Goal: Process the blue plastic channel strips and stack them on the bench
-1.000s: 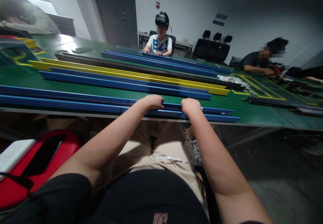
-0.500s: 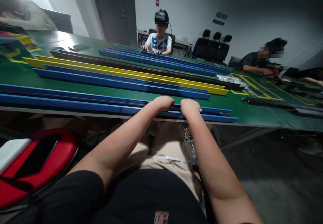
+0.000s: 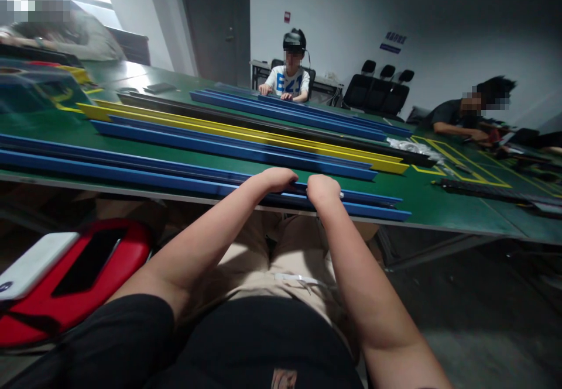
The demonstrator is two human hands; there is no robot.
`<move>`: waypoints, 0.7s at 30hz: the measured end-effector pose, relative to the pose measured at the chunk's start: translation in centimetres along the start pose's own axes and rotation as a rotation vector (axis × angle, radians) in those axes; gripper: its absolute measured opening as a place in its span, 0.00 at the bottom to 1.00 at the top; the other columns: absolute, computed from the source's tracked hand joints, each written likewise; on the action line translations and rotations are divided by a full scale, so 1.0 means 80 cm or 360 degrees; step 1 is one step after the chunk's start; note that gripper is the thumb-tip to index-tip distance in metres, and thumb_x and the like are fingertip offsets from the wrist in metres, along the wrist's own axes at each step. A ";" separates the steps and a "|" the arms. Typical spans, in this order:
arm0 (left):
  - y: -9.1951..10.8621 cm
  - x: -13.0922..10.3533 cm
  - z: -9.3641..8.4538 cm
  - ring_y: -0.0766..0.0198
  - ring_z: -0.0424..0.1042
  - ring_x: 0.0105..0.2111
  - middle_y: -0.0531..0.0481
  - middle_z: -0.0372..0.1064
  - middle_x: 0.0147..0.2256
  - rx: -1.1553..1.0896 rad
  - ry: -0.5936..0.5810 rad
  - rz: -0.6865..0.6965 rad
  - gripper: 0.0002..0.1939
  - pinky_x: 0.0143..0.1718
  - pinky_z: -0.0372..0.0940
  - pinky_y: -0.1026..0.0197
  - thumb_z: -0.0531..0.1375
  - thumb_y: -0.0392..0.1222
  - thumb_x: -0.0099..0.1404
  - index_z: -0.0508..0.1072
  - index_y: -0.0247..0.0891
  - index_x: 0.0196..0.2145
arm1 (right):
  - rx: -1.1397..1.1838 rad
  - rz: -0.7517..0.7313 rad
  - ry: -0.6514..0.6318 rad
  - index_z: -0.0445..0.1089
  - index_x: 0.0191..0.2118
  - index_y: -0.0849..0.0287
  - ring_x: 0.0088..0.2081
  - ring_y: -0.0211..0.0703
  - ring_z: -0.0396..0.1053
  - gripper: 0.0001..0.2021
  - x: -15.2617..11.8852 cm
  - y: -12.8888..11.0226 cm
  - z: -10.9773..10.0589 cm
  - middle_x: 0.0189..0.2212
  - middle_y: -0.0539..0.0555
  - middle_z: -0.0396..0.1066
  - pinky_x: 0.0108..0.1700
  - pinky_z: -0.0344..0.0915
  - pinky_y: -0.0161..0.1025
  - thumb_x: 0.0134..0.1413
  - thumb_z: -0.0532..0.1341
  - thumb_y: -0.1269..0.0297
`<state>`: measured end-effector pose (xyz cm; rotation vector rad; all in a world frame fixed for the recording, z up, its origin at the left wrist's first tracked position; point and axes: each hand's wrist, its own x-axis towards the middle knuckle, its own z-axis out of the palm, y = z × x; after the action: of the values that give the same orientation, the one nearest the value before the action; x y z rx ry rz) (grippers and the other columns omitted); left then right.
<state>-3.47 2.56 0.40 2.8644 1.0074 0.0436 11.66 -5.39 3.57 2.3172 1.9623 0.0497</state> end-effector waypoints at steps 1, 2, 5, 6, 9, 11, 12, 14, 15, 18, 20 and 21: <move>-0.011 -0.008 0.000 0.57 0.74 0.33 0.46 0.78 0.35 0.0002 -0.0011 0.0003 0.13 0.32 0.59 0.59 0.59 0.50 0.64 0.77 0.42 0.39 | 0.0011 -0.0022 -0.0002 0.79 0.48 0.61 0.49 0.55 0.76 0.15 0.002 -0.012 -0.001 0.48 0.68 0.77 0.50 0.71 0.47 0.61 0.58 0.70; -0.022 -0.016 -0.001 0.57 0.73 0.33 0.46 0.78 0.36 0.0007 -0.0027 -0.0001 0.12 0.32 0.59 0.59 0.59 0.49 0.64 0.77 0.42 0.39 | 0.0019 -0.0047 -0.0004 0.79 0.48 0.61 0.49 0.54 0.76 0.15 0.003 -0.024 -0.002 0.48 0.68 0.77 0.49 0.71 0.47 0.61 0.57 0.72; -0.048 -0.036 -0.002 0.59 0.72 0.32 0.48 0.77 0.35 0.0029 -0.0068 -0.0086 0.11 0.32 0.57 0.60 0.59 0.47 0.63 0.77 0.43 0.40 | 0.0029 -0.0147 -0.0033 0.80 0.47 0.62 0.49 0.52 0.76 0.16 0.006 -0.055 -0.007 0.48 0.69 0.77 0.50 0.70 0.45 0.61 0.56 0.74; -0.052 -0.041 -0.003 0.60 0.71 0.32 0.48 0.77 0.35 0.0032 -0.0073 -0.0118 0.11 0.32 0.57 0.61 0.60 0.47 0.63 0.77 0.43 0.40 | 0.0028 -0.0171 -0.0042 0.79 0.48 0.62 0.49 0.52 0.76 0.16 0.006 -0.061 -0.008 0.48 0.69 0.77 0.50 0.70 0.44 0.61 0.57 0.74; -0.055 -0.049 -0.005 0.60 0.71 0.31 0.49 0.77 0.34 0.0029 -0.0067 -0.0179 0.11 0.31 0.56 0.61 0.60 0.48 0.62 0.77 0.43 0.40 | 0.0026 -0.0244 -0.0058 0.79 0.48 0.61 0.49 0.53 0.76 0.13 0.008 -0.063 -0.013 0.49 0.68 0.77 0.50 0.69 0.44 0.61 0.61 0.66; -0.052 -0.049 -0.007 0.60 0.71 0.31 0.49 0.77 0.33 0.0034 -0.0079 -0.0209 0.12 0.30 0.56 0.61 0.60 0.50 0.62 0.77 0.43 0.40 | 0.0060 -0.0326 -0.0086 0.79 0.47 0.59 0.49 0.53 0.76 0.16 0.012 -0.047 -0.015 0.48 0.66 0.77 0.49 0.69 0.43 0.58 0.65 0.55; -0.050 -0.049 -0.008 0.60 0.71 0.31 0.49 0.77 0.33 0.0037 -0.0087 -0.0220 0.13 0.29 0.55 0.61 0.60 0.51 0.62 0.77 0.43 0.40 | 0.0090 -0.0370 -0.0111 0.79 0.46 0.57 0.48 0.52 0.76 0.19 0.016 -0.035 -0.017 0.47 0.64 0.78 0.48 0.69 0.42 0.57 0.65 0.50; -0.047 -0.048 -0.010 0.59 0.72 0.31 0.48 0.77 0.33 0.0038 -0.0097 -0.0236 0.15 0.27 0.55 0.61 0.60 0.53 0.62 0.77 0.43 0.40 | 0.0150 -0.0434 -0.0172 0.80 0.43 0.54 0.45 0.49 0.76 0.19 0.023 -0.006 -0.021 0.43 0.59 0.79 0.45 0.68 0.39 0.57 0.64 0.45; -0.046 -0.048 -0.011 0.59 0.72 0.31 0.48 0.77 0.34 0.0035 -0.0098 -0.0243 0.16 0.27 0.55 0.61 0.60 0.54 0.62 0.77 0.43 0.41 | 0.0164 -0.0433 -0.0182 0.80 0.42 0.54 0.42 0.48 0.76 0.18 0.027 0.009 -0.023 0.41 0.58 0.80 0.44 0.68 0.38 0.56 0.64 0.45; -0.046 -0.049 -0.011 0.58 0.73 0.33 0.47 0.78 0.36 0.0024 -0.0093 -0.0272 0.18 0.28 0.56 0.61 0.59 0.55 0.62 0.78 0.43 0.44 | 0.0167 -0.0401 -0.0212 0.80 0.41 0.54 0.39 0.45 0.75 0.19 0.035 0.055 -0.030 0.38 0.56 0.80 0.40 0.66 0.36 0.53 0.67 0.45; -0.047 -0.049 -0.010 0.58 0.74 0.34 0.47 0.79 0.38 0.0023 -0.0089 -0.0288 0.19 0.30 0.58 0.62 0.60 0.54 0.62 0.78 0.44 0.46 | 0.0136 -0.0353 -0.0245 0.80 0.42 0.54 0.39 0.46 0.74 0.20 0.036 0.080 -0.032 0.39 0.56 0.80 0.39 0.65 0.36 0.51 0.68 0.45; -0.048 -0.049 -0.010 0.58 0.74 0.35 0.47 0.79 0.39 0.0025 -0.0088 -0.0291 0.19 0.30 0.58 0.62 0.60 0.54 0.62 0.78 0.44 0.46 | 0.0116 -0.0324 -0.0260 0.81 0.42 0.54 0.39 0.46 0.74 0.20 0.036 0.089 -0.032 0.39 0.56 0.80 0.39 0.66 0.37 0.51 0.68 0.45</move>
<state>-8.94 3.14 0.82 2.7569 1.2582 -0.0583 18.91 -3.57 6.72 2.0735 2.1347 -0.2233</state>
